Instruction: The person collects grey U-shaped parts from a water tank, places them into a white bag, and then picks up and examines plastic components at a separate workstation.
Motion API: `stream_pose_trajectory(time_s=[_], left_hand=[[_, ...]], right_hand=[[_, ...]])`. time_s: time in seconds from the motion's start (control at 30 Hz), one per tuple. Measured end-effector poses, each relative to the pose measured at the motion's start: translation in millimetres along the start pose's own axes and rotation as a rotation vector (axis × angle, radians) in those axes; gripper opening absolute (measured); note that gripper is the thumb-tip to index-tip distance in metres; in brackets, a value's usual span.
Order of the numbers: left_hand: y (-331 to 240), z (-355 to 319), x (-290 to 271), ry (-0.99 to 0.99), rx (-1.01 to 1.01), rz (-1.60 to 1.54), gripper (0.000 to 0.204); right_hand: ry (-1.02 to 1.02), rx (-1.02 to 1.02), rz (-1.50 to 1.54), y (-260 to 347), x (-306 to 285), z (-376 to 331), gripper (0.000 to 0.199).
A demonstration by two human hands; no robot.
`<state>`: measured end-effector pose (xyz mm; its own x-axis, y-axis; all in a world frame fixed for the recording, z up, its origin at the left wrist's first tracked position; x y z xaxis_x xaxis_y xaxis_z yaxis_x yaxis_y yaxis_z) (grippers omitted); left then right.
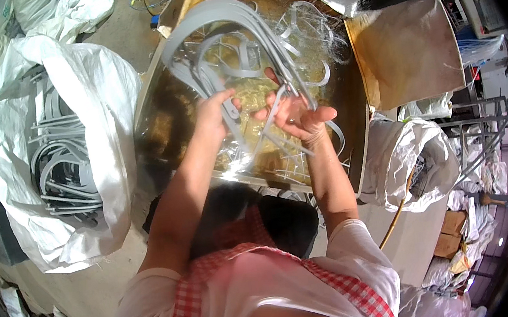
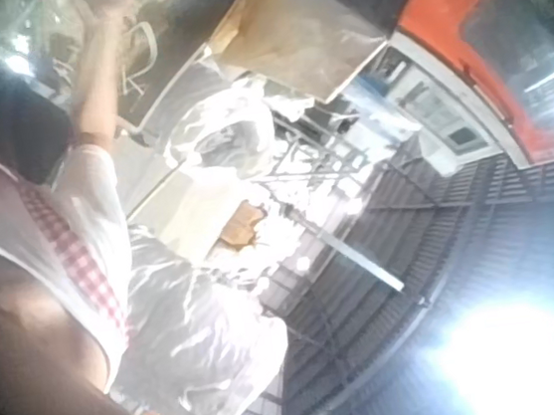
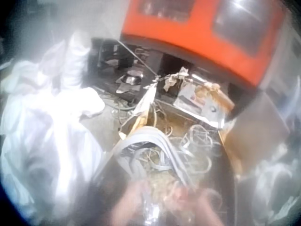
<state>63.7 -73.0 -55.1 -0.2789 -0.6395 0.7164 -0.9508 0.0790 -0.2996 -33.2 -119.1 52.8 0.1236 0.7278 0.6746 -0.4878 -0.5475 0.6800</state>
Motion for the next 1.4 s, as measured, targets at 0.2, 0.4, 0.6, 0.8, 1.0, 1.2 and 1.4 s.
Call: stream_pose_trajectory(time_s=[0.2,0.4,0.6,0.8,1.0,1.2,1.4], left_hand=[[-9.3,25.1,-14.4,-0.1,0.148,0.058,0.028],[-25.1,25.2,-25.6,-0.158,0.293,0.352,0.02],[-25.4,0.2,-19.3,-0.166,0.285,0.43,0.016],[0.2,-75.6,49.1,-0.497,0.878,1.224,0.027],[-17.6,-212.5,101.0,-0.067,1.112,1.021,0.052],[-98.0,-338.1,80.4,-0.047,1.316,0.955,0.069],[-217.4,-450.8,-53.9,-0.781,1.45,0.947,0.077]], right_hand=[[-0.195,0.371,-0.341,-21.0,-52.9,-50.5,0.032],[-0.337,-0.136,-2.182,144.8,-75.1,-123.9,0.016],[-1.145,-0.219,-2.346,366.2,-6.9,-244.5,0.059],[-0.709,-0.373,-1.298,261.5,-46.9,-224.5,0.085],[-0.365,-0.232,-1.606,90.0,13.5,-79.8,0.049],[-0.234,-0.353,-1.185,55.2,99.4,43.3,0.046],[-0.01,-0.407,-1.119,11.0,205.4,149.6,0.043]])
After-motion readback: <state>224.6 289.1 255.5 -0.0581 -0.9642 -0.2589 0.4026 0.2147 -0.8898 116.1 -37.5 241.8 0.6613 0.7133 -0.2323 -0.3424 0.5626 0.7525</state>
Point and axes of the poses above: each hand's wrist, its own z-axis towards the middle knuckle, its own x-axis out of the palm, y = z × x, the point moved 9 cm from there along z, towards the middle knuckle, and after that the axes turned 14 degrees about -x, right-handed, at the moved point
